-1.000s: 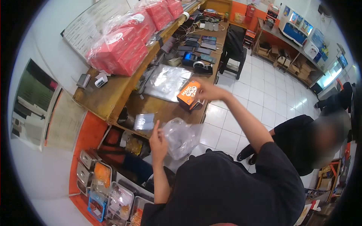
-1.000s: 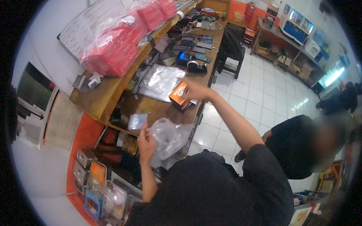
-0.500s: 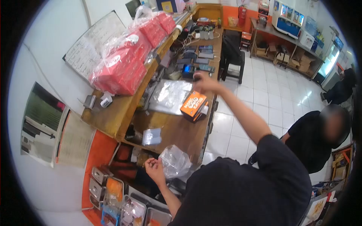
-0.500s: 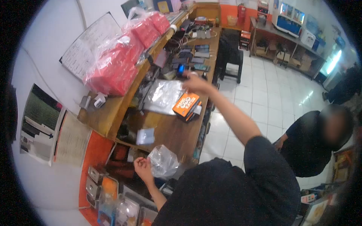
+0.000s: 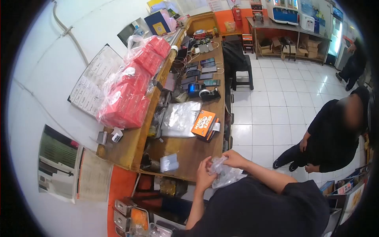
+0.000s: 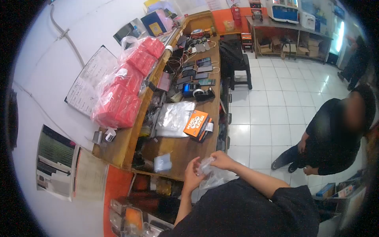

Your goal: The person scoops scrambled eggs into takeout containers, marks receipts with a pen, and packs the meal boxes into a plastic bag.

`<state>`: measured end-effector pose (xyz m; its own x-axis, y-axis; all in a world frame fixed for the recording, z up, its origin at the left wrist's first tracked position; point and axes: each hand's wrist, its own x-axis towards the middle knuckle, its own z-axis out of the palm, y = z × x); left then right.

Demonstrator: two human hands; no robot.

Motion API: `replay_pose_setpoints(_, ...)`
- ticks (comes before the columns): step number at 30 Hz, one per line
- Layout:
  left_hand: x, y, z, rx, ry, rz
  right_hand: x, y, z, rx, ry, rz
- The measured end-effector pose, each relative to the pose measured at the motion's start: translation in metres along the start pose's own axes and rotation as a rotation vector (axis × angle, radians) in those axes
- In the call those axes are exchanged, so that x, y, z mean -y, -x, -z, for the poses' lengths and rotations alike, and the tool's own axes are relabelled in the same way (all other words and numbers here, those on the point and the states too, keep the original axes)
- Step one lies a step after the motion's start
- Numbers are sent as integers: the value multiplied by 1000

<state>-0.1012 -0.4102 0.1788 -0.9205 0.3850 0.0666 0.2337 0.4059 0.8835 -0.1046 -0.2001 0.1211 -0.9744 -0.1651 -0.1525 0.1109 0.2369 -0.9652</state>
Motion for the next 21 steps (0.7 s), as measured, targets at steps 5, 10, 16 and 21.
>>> replay_pose_setpoints(5, 20, -8, -22, -89, -163, -90, -11, 29, 15, -86, 223, 34)
replay_pose_setpoints(10, 70, 6, -21, -125, -203, 42, -5, 52, 27, -11, 332, 54)
replay_pose_setpoints(16, 84, 20, -20, -176, -155, 173, -2, 50, 36, -17, 566, -41)
replay_pose_setpoints(21, 77, 23, -12, -224, -161, 200, 23, 54, 45, -7, 655, -43)
